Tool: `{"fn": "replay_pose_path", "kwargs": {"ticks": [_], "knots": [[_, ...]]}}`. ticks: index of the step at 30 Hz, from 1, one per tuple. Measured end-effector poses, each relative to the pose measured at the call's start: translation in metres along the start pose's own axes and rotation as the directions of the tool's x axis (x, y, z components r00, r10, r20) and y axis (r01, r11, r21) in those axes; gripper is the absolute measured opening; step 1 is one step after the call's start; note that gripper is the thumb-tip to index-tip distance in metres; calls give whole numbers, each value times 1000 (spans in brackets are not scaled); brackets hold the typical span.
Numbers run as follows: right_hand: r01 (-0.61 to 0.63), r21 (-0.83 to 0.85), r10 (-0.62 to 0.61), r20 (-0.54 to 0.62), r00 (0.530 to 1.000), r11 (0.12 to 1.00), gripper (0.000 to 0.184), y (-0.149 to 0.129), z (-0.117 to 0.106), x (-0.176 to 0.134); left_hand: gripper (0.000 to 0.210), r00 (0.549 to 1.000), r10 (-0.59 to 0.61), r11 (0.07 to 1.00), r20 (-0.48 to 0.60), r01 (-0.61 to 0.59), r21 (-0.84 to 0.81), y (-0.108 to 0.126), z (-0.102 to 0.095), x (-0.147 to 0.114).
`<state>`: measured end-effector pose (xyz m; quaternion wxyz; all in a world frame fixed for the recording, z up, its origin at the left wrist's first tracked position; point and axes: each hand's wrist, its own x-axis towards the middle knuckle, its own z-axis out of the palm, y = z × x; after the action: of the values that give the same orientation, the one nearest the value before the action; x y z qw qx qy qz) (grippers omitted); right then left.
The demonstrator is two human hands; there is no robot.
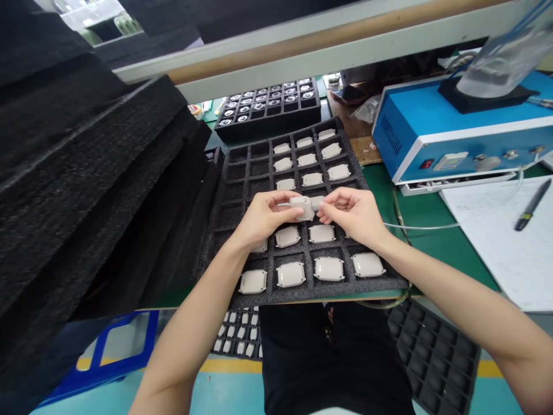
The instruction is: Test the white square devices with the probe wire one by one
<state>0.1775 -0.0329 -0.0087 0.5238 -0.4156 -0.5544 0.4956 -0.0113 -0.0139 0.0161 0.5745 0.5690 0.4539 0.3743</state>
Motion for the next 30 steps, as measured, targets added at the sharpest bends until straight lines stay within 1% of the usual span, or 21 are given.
{"fn": "replay_pose_path", "kwargs": {"ticks": [3, 8, 15, 18, 21, 23, 25, 28, 30], "knots": [[-2, -1, 2, -15, 1000, 1000, 23, -1, 0, 0, 33, 1000, 9, 999, 11, -8, -32, -1, 0, 0], [-13, -4, 13, 10, 1000, 1000, 23, -2, 1, 0, 30, 999, 19, 999, 37, -18, -33, -4, 2, 0], [3, 6, -4, 57, 998, 1000, 28, -4, 1, -1, 33, 1000, 16, 1000, 21, -16, -22, -5, 1, -1], [-32, 37, 28, 83, 996, 999, 29, -7, 2, -1, 31, 999, 22, 1000, 35, -22, -19, -3, 2, -1], [-101, 98, 88, 126, 988, 990, 29, -8, 1, 1, 28, 998, 27, 999, 62, -25, -25, -3, 1, -2], [-159, 160, 132, 168, 977, 974, 30, -8, -1, 3, 27, 996, 31, 999, 79, -28, -35, -4, 1, -1], [-235, 214, 184, 235, 954, 948, 31, -7, -3, 4, 28, 995, 32, 999, 97, -28, -42, -6, -1, -2], [-344, 226, 249, 363, 898, 911, 40, -5, -5, 3, 29, 990, 24, 999, 140, -21, -29, -6, -3, -4], [-381, 220, 265, 421, 867, 898, 44, -6, -6, 2, 28, 986, 14, 1000, 168, -11, -23, -5, -4, -7]]}}
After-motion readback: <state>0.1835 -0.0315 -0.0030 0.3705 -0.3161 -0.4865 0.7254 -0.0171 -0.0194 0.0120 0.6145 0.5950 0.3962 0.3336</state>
